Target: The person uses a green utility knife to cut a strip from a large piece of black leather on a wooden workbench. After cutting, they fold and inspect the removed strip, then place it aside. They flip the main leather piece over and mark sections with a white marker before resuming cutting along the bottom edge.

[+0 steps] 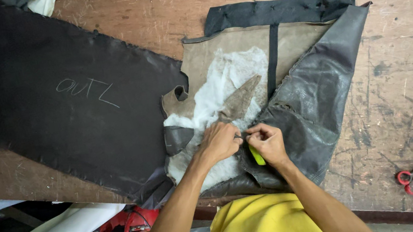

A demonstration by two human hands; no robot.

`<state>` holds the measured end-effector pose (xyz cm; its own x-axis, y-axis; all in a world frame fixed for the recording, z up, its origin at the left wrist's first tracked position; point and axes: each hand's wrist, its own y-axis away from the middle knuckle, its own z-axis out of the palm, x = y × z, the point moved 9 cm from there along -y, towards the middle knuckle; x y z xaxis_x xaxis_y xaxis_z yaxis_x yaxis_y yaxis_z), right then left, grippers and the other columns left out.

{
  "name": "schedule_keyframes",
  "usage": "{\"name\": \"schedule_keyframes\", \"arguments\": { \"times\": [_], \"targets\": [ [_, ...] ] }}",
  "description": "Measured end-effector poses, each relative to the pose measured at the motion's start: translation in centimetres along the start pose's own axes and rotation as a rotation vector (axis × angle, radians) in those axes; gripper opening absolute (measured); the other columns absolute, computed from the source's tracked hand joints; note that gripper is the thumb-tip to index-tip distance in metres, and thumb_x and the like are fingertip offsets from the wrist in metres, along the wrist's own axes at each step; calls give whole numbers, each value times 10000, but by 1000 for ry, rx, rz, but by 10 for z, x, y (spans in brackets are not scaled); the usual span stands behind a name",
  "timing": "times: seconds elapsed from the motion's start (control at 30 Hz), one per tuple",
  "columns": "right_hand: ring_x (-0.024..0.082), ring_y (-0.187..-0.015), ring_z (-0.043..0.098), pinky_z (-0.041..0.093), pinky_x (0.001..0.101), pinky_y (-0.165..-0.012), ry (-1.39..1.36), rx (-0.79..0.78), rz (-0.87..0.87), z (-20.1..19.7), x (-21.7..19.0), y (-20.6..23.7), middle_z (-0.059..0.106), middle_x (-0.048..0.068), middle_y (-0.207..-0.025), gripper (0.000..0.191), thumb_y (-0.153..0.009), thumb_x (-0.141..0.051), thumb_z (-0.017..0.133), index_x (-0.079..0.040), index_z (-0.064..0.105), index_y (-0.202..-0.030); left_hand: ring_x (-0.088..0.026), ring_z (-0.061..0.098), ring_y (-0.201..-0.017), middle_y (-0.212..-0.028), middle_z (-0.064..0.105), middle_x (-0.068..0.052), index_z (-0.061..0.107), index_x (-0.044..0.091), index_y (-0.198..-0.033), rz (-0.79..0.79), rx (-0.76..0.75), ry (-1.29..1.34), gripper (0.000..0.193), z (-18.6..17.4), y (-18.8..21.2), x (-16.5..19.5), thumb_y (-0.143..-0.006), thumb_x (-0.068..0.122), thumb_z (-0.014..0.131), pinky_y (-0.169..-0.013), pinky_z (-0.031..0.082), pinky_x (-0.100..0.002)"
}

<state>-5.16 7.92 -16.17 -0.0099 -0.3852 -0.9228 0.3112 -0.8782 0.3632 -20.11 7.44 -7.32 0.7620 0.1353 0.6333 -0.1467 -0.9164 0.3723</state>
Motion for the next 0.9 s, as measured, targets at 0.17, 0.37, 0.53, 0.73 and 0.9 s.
{"name": "schedule_keyframes", "arguments": {
  "times": [0.17, 0.37, 0.53, 0.73, 0.9],
  "targets": [
    [16, -632, 562, 468, 196, -587, -6, -9, -10, -1, 1, 0, 659, -44, -733, 153, -833, 51, 711, 48, 752, -981, -383, 725, -804, -786, 736, -215, 796, 53, -910, -47, 0, 62, 189, -6, 7, -2, -802, 201, 745, -811, 550, -485],
    [9, -618, 532, 446, 194, -563, 54, -31, 14, 1, 3, 0, 644, -55, -726, 162, -840, 33, 735, 48, 774, -996, -365, 730, -813, -836, 747, -188, 795, 61, -904, -125, -45, 86, 177, -10, 11, -3, -823, 208, 739, -799, 548, -483],
    [9, -647, 541, 449, 187, -592, -3, -80, -10, 4, 1, 0, 650, -52, -752, 173, -843, 40, 722, 66, 773, -1006, -367, 732, -809, -822, 754, -192, 793, 60, -927, -179, -50, 113, 186, -14, 20, -6, -844, 214, 729, -815, 546, -473],
    [14, -635, 557, 464, 194, -581, -19, -86, 31, 3, 8, 0, 669, -47, -742, 179, -839, 35, 730, 48, 765, -1014, -382, 721, -842, -833, 749, -193, 790, 55, -918, -165, 3, 124, 196, -17, 23, -5, -812, 216, 752, -820, 539, -478],
    [17, -631, 522, 432, 199, -572, 20, -83, 26, 0, 9, 1, 636, -48, -733, 196, -828, 41, 732, 55, 785, -1017, -389, 712, -851, -837, 736, -213, 792, 67, -942, -173, 20, 128, 208, -20, 26, -4, -806, 223, 771, -819, 530, -485]
  ]
}}
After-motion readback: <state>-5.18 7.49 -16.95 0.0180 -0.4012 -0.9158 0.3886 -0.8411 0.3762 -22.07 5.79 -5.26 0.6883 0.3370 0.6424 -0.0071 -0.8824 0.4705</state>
